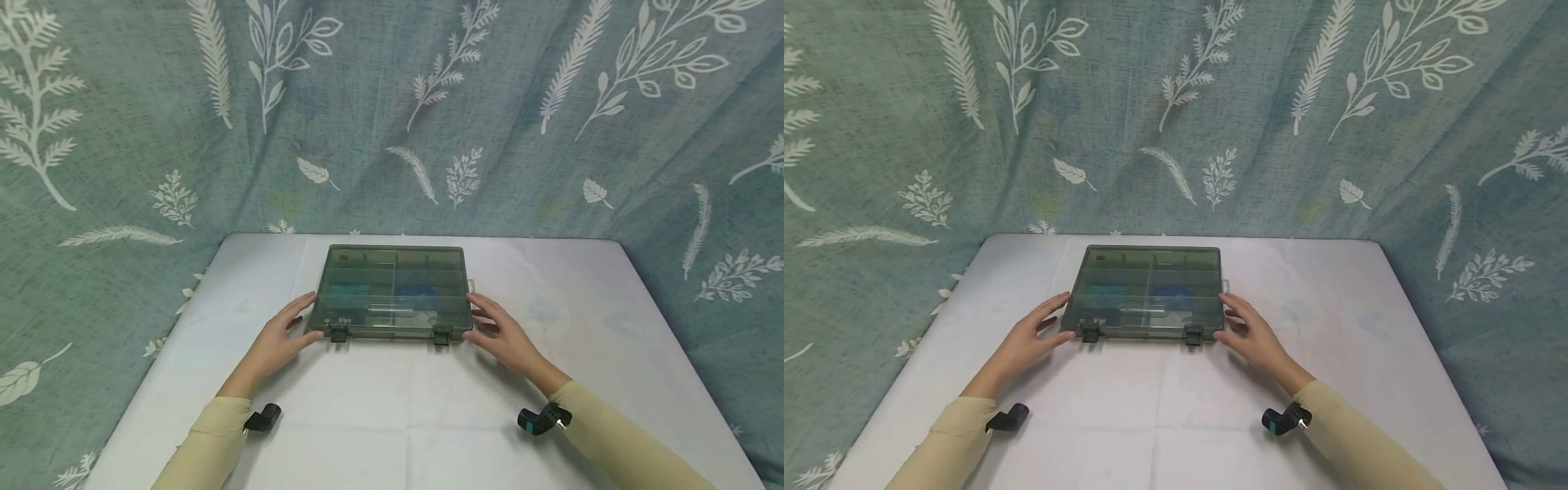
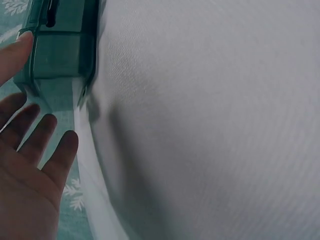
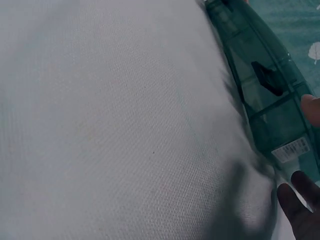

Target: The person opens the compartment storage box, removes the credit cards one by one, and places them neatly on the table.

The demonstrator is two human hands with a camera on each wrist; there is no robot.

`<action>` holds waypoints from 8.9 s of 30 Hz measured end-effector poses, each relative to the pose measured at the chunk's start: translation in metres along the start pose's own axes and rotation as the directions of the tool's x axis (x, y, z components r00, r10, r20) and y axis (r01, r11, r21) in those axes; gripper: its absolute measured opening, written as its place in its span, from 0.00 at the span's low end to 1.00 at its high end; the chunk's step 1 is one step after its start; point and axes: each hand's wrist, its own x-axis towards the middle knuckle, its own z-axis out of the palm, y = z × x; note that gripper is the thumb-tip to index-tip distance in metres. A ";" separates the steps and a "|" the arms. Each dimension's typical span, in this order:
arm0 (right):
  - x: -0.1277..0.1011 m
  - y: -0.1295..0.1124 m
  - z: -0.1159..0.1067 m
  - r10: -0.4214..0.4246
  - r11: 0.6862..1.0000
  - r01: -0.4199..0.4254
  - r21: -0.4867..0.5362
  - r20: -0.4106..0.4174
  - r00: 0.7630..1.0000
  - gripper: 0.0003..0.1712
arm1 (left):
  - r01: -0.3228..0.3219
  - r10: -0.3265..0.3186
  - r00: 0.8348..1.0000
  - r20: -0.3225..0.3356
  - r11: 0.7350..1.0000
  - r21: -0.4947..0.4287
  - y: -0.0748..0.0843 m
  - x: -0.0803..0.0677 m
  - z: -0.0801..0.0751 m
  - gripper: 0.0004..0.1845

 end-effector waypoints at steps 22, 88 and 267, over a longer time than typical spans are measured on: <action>0.005 -0.002 -0.002 0.026 0.983 -0.024 -0.183 0.007 1.000 0.42 | 0.017 -0.017 1.000 -0.005 1.000 -0.003 -0.002 -0.002 -0.002 0.40; -0.001 -0.069 -0.047 -0.284 0.938 0.248 -0.244 -0.126 0.951 0.19 | -0.075 0.162 0.942 -0.293 0.955 0.288 0.078 -0.029 -0.042 0.21; 0.066 0.011 -0.011 0.098 0.956 -0.093 -0.277 0.002 0.995 0.39 | 0.059 -0.057 0.998 -0.016 0.994 0.093 -0.014 0.068 -0.007 0.34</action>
